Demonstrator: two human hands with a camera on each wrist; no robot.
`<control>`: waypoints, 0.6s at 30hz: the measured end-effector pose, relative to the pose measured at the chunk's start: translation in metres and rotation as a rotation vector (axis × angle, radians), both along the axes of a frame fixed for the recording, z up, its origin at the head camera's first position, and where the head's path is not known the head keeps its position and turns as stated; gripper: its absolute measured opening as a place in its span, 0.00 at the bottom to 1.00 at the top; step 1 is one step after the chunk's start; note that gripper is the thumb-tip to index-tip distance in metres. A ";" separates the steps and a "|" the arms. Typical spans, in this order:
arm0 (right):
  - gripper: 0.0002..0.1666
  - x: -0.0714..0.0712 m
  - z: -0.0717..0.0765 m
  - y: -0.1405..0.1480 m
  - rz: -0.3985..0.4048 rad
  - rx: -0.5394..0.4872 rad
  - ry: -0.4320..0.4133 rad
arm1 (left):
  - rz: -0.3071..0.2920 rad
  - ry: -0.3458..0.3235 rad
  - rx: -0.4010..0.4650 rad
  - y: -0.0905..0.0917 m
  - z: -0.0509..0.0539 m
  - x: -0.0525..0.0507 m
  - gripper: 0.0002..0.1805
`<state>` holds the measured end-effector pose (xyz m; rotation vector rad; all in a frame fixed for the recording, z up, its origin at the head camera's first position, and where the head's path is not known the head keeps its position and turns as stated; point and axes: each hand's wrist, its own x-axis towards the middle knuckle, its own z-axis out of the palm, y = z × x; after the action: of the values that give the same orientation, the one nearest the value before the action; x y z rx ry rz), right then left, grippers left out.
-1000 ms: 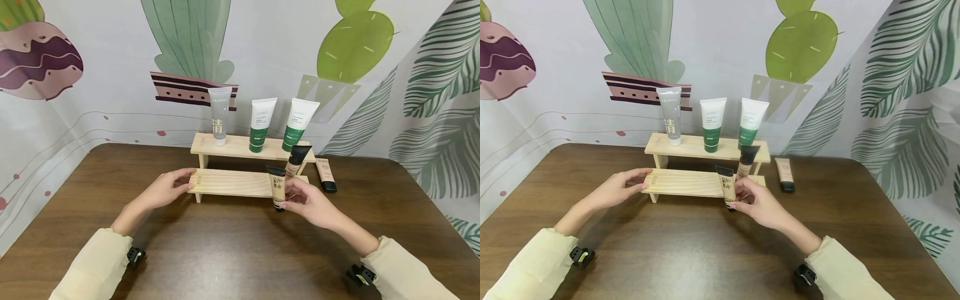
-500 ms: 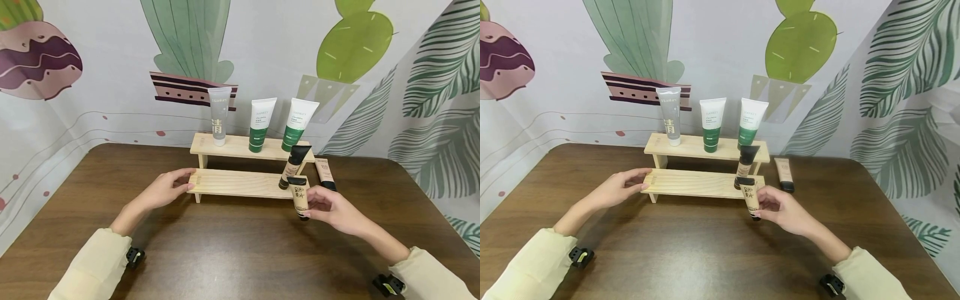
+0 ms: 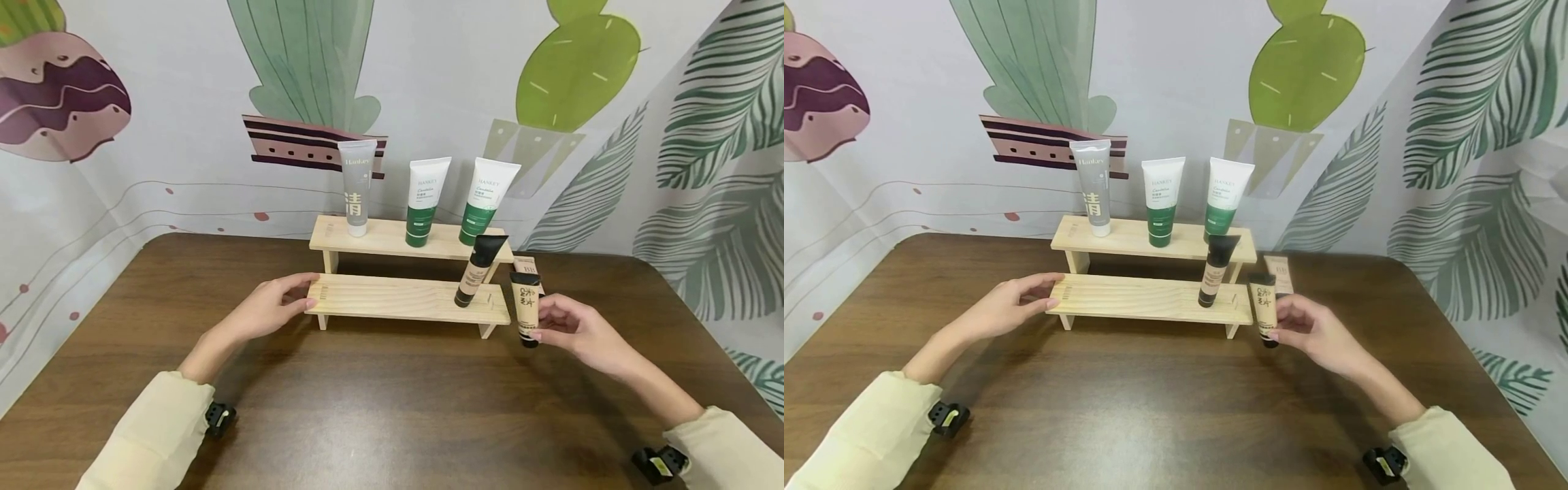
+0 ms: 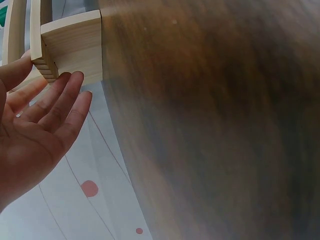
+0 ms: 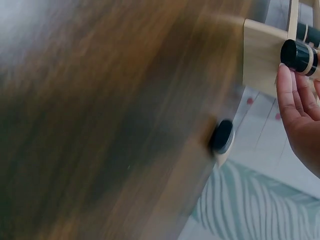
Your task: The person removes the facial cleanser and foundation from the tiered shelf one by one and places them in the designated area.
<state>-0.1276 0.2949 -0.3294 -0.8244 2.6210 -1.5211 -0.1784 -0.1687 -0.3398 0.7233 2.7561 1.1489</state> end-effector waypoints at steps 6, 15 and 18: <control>0.17 -0.005 -0.003 0.015 -0.117 0.044 -0.002 | 0.000 -0.009 0.000 0.000 0.001 0.000 0.22; 0.15 -0.015 -0.007 0.036 -0.198 0.028 -0.049 | -0.001 -0.003 0.005 0.001 0.001 0.000 0.22; 0.15 -0.018 -0.009 0.042 -0.229 0.031 -0.067 | -0.001 -0.002 0.005 0.001 0.001 0.001 0.22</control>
<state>-0.1453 0.3370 -0.3383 -0.4752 2.7606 -1.5202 -0.1777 -0.1681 -0.3383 0.7239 2.7520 1.1556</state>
